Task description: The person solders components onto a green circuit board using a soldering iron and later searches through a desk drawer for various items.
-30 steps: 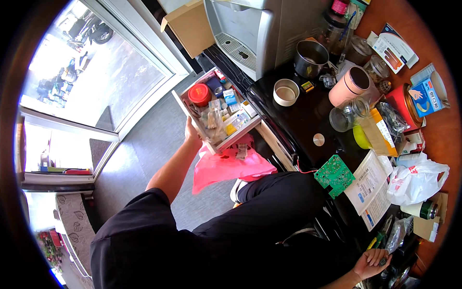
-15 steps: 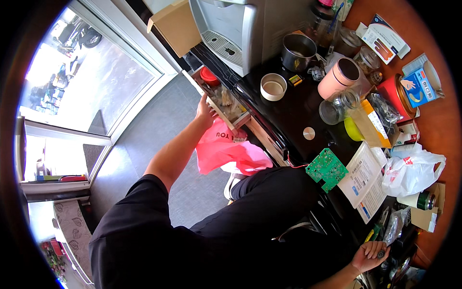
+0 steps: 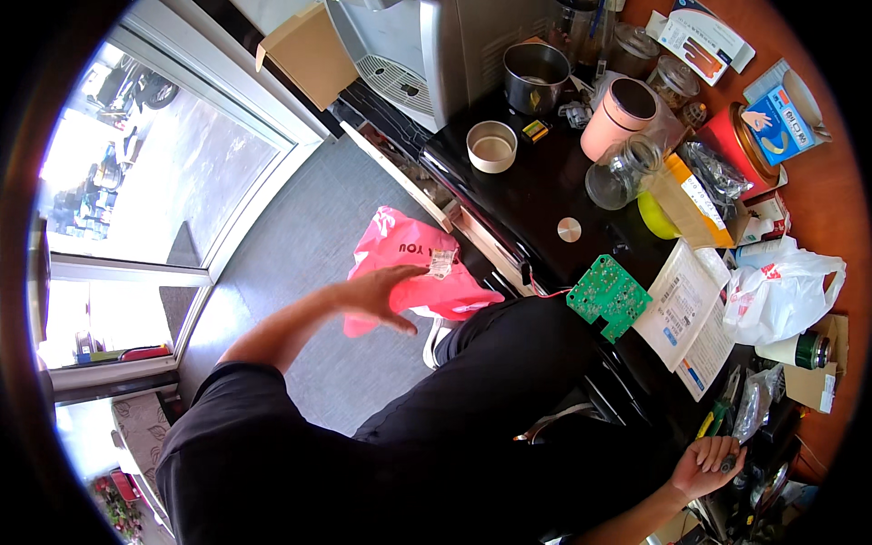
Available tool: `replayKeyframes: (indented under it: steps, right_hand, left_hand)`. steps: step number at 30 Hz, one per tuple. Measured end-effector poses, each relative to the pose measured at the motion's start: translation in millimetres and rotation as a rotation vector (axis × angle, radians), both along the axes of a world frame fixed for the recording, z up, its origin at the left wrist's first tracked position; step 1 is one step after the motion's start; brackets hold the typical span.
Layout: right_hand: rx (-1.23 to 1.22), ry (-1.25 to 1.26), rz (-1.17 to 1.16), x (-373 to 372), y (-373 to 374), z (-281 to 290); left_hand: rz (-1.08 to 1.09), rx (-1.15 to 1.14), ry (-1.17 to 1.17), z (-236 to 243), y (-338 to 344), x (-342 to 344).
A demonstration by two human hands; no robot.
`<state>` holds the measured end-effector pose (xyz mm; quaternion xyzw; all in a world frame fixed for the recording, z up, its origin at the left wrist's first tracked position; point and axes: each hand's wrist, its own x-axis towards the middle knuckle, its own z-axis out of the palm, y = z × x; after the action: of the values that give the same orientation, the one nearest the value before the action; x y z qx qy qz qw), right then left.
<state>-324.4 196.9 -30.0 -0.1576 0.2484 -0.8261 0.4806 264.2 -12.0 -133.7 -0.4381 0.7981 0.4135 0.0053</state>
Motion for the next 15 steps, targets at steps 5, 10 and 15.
replayKeyframes:
  steps: [5,10,15]
  right_hand:
    - [-0.018,-0.021,0.003,1,1,2]
    - [-0.013,-0.042,0.021,0,0,3]
    - [-0.011,-0.036,0.004,3,1,5]
  left_hand:
    - [0.059,-0.031,-0.461,-56,49,8]
    - [0.807,-0.312,-0.271,-107,35,89]
    - [1.272,-0.293,0.005,-61,-32,157]
